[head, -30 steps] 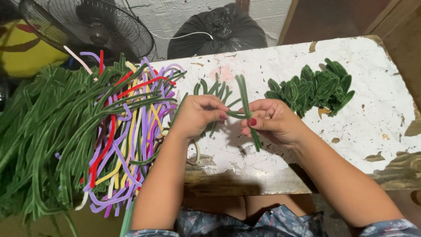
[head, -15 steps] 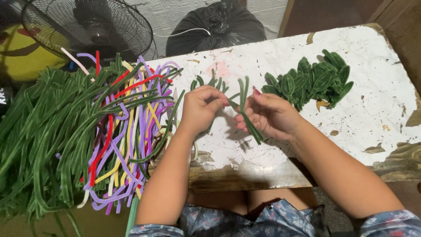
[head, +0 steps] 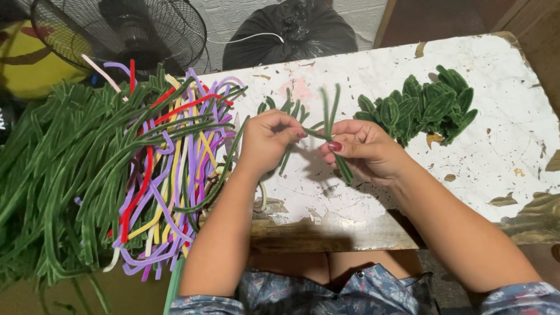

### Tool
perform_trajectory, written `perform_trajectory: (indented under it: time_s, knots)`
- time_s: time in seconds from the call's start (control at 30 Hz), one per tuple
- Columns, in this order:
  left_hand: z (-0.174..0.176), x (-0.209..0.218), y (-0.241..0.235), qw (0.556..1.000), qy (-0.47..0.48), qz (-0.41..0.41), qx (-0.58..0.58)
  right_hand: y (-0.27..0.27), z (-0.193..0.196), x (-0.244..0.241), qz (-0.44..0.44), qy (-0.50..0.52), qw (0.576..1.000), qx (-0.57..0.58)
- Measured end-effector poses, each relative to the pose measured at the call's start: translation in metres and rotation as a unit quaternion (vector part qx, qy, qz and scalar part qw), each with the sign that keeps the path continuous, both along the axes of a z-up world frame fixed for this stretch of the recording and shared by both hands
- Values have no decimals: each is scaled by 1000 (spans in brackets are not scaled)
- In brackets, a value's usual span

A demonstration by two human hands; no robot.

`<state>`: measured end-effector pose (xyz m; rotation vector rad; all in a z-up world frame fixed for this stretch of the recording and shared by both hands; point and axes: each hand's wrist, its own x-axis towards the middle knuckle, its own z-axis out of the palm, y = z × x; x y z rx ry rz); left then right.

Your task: The person assembles green pipe cleaners by twisting them together to form small leaf-like shapes. They repeatedly pick up green pipe cleaners, twist them into loops, and place the finished pieces on the table. The task continues throughout the clip with consistent hand movements.

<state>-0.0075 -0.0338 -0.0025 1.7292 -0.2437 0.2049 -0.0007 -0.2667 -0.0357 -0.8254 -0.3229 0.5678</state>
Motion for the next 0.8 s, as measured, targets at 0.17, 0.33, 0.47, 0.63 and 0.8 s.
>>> perform_trajectory:
  time_s: [0.17, 0.33, 0.47, 0.63, 0.8]
  knots:
    - [2, 2, -6, 997, -49, 13, 53, 3, -14, 3, 42, 12, 998, 55]
    - [8, -3, -11, 995, -75, 18, 71, -2, -4, 6, 97, 35, 991, 88]
    - [4, -1, -6, 979, -160, 43, 121, -9, -5, 8, 51, -23, 996, -68]
    - [7, -4, 4, 949, -262, 68, 163, -3, 44, -7, -40, -113, 959, -255]
    - [13, -6, 16, 925, -294, 22, 239, 1, 56, -11, -81, -190, 842, -499]
